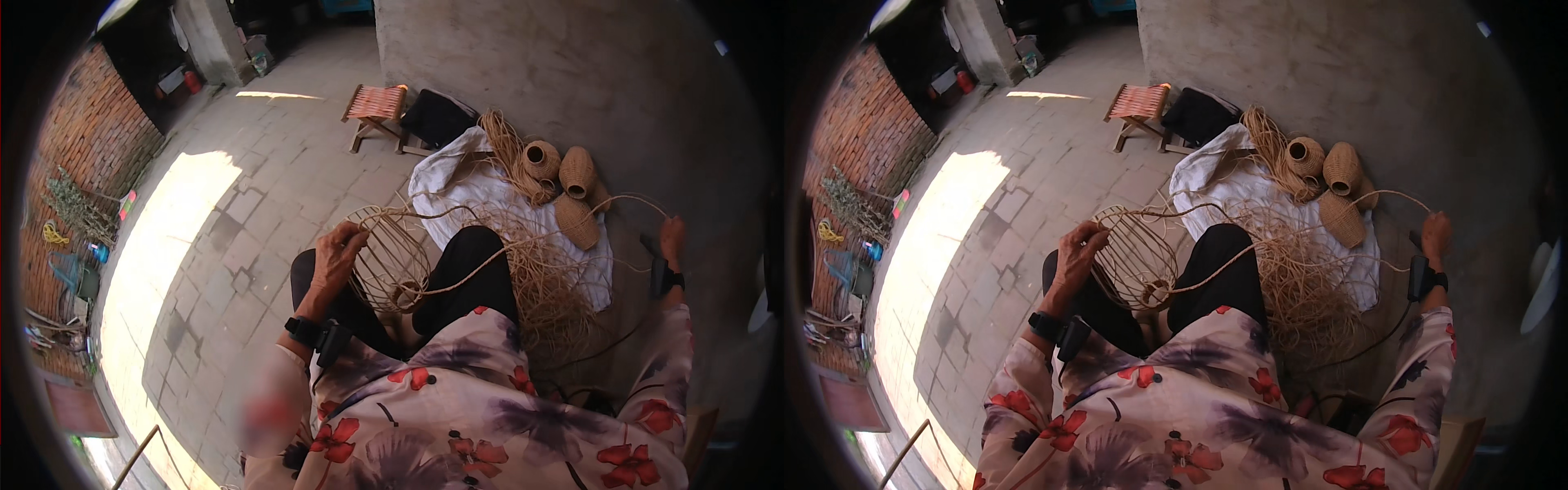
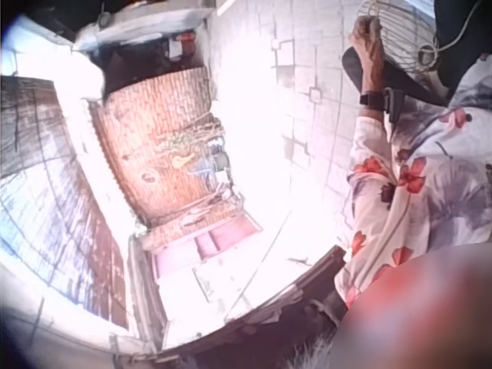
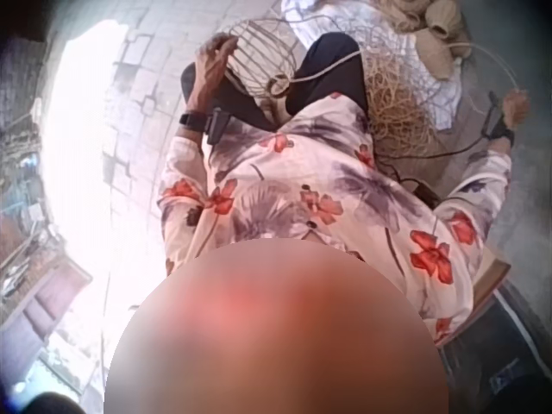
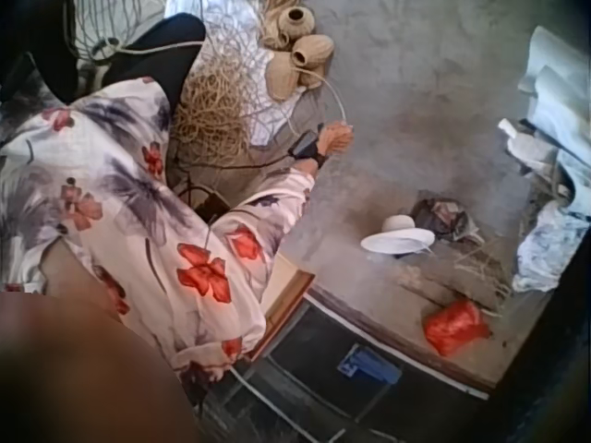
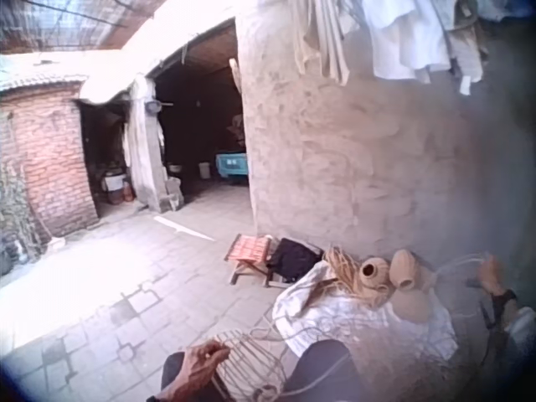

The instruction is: Weaving a basket using natural fibers.

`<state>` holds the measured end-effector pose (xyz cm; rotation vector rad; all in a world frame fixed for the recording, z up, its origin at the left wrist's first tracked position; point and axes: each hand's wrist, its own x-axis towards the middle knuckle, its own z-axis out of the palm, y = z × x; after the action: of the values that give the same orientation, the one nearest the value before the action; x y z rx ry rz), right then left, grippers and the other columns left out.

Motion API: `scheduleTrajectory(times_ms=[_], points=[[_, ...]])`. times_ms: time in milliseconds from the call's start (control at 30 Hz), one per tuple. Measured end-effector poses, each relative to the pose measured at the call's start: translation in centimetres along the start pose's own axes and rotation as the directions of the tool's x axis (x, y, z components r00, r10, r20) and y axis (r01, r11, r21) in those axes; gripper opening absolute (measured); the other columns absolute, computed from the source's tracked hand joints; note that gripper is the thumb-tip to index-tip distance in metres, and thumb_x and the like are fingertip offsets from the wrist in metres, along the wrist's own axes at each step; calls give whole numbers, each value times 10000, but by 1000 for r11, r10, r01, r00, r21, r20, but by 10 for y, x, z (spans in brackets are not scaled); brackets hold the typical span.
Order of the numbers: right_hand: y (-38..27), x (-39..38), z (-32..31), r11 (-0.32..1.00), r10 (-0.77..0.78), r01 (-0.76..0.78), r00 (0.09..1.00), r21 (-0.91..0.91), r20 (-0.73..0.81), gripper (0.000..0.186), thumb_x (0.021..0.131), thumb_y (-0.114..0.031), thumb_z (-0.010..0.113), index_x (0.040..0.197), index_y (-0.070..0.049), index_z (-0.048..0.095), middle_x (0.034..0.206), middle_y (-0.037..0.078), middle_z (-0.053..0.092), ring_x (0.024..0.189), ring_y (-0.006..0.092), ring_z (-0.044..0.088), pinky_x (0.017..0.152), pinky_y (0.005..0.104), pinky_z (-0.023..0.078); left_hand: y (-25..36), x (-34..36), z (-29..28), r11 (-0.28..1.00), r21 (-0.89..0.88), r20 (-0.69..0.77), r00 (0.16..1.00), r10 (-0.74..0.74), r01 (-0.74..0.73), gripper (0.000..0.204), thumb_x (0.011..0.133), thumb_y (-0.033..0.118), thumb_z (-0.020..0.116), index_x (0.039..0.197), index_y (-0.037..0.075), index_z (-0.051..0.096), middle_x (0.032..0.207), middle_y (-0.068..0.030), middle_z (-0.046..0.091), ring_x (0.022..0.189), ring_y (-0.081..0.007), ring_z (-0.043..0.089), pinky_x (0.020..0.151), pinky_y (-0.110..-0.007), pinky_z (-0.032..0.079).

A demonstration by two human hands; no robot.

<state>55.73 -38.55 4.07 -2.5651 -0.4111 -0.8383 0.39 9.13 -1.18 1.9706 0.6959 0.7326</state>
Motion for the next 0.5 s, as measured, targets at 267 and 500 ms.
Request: scheduleTrajectory(times_ms=[267, 500], points=[[-240, -165, 25, 638, -710, 392, 633, 662, 310, 189, 815, -164, 678, 934, -20, 649, 893, 151, 633, 846, 332, 609, 778, 423, 472, 7, 2, 4, 999, 45, 4, 1000, -4, 4, 180, 874, 164, 653, 923, -9, 663, 772, -105, 667, 726, -181, 630, 702, -307, 490], [-327, -286, 18, 203, -971, 731, 66, 652, 228, 238, 821, -310, 703, 805, -79, 646, 906, 52, 590, 939, 225, 552, 933, 423, 377, 6, 2, 3, 1000, -14, -30, 999, -10, 9, 175, 873, 159, 652, 912, -11, 668, 767, -87, 671, 718, -157, 618, 685, -301, 484]])
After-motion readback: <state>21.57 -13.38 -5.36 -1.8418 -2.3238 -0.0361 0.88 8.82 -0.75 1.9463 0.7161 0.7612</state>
